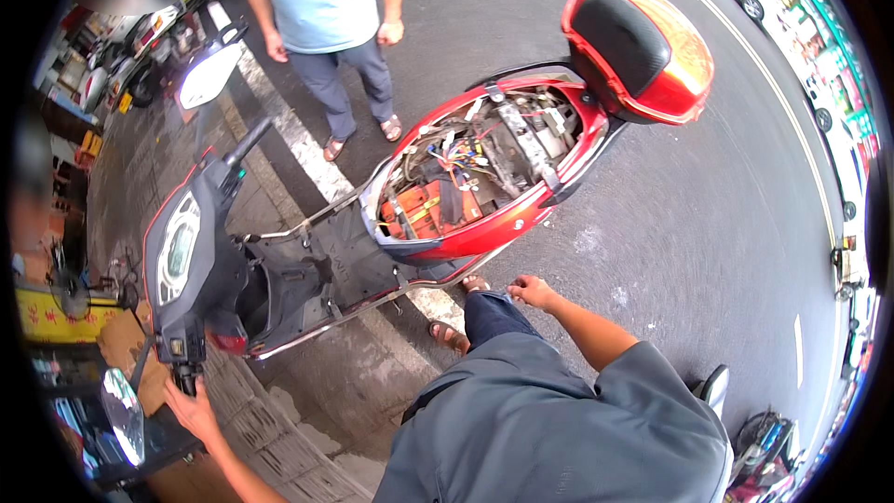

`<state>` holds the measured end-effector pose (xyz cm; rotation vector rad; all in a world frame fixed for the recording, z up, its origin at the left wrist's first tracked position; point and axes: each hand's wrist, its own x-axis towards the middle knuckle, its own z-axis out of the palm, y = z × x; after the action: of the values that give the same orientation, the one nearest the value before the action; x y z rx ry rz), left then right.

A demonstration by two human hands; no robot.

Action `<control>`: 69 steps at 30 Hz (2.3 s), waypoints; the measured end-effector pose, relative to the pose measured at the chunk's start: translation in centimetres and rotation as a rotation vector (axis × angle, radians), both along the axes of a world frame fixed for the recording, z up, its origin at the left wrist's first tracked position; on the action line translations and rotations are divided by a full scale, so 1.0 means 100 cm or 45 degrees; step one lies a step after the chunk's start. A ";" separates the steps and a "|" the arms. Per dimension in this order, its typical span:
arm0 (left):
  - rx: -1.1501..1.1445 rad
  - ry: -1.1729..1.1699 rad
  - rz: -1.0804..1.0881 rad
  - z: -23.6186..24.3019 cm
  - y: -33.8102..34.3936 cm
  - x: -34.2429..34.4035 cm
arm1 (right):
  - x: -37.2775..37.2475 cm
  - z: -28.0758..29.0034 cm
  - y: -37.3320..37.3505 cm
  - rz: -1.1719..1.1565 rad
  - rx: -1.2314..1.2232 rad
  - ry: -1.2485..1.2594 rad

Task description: The person works on the internal wiring and battery compartment of a red scooter, connecting wires and arranging electrical components under the seat by hand.

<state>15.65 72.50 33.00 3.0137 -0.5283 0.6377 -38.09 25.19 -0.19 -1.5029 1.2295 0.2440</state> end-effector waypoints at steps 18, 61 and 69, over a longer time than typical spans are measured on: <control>-0.172 0.087 0.126 -0.024 -0.032 -0.030 | -0.142 -0.060 -0.151 -0.453 -0.001 0.298; -2.254 1.472 1.297 -0.349 0.114 -0.568 | 0.138 0.021 -0.042 0.696 0.250 0.129; -2.065 1.592 1.207 -0.304 0.075 -0.513 | 0.109 -0.029 -0.098 0.454 0.137 0.098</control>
<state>-35.61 80.02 2.63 1.3108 0.9826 -0.6455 -27.16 15.40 -3.12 -1.6237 0.9838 0.5996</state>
